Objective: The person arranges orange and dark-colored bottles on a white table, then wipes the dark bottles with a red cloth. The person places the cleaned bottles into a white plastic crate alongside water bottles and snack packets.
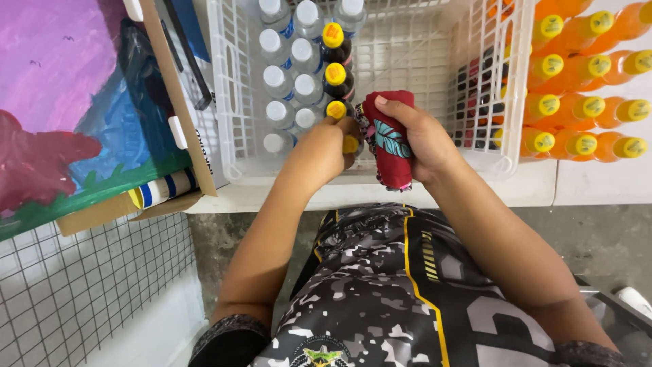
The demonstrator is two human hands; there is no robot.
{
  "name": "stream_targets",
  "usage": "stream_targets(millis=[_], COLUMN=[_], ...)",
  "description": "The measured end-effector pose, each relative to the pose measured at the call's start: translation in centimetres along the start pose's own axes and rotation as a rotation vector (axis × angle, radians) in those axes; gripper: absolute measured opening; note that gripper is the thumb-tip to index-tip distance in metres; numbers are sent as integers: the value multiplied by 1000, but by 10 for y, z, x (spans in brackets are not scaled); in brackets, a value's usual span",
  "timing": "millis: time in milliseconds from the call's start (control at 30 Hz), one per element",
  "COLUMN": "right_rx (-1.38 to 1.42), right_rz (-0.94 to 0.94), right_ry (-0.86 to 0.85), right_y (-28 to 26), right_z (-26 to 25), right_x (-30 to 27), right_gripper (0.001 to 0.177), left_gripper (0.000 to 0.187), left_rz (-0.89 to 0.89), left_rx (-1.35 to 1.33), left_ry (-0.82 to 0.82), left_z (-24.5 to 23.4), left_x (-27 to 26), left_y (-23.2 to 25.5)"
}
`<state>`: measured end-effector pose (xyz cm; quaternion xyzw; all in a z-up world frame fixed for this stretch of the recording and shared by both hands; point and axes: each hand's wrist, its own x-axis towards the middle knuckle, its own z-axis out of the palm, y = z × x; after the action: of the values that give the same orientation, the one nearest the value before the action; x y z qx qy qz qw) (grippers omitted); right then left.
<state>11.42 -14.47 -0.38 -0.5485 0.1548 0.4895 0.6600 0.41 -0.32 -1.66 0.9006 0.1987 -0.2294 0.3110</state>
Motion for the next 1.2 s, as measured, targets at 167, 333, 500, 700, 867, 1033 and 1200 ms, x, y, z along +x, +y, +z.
stream_targets(millis=[167,333,500,700,867,1033,1200], right_rx=[0,-7,-6,10,-22,-32,-37], right_rz=[-9,5,4,-7,-7,-4,3], right_ry=[1,15,5,-3,1,-15,-13], right_y=[4,3,4,4,3,0,-1], right_z=[-4,-2,-3,-3,-3,-1,0], right_x=[6,4,4,5,3,-1,0], right_gripper=[38,36,36,35,35,34,34], left_gripper=[53,53,53,46,38,34,41], left_rz=[-13,-29,-34,-25,8,-30,-61], left_rx=[16,47,52,44,82,98,86], left_ry=[-12,-18,-33,-25,11,34,-8], left_z=[-5,-13,-16,-17,-21,-30,-32], left_x=[-3,-11,-15,-15,-18,-23,-25], left_y=[6,11,10,11,12,13,16])
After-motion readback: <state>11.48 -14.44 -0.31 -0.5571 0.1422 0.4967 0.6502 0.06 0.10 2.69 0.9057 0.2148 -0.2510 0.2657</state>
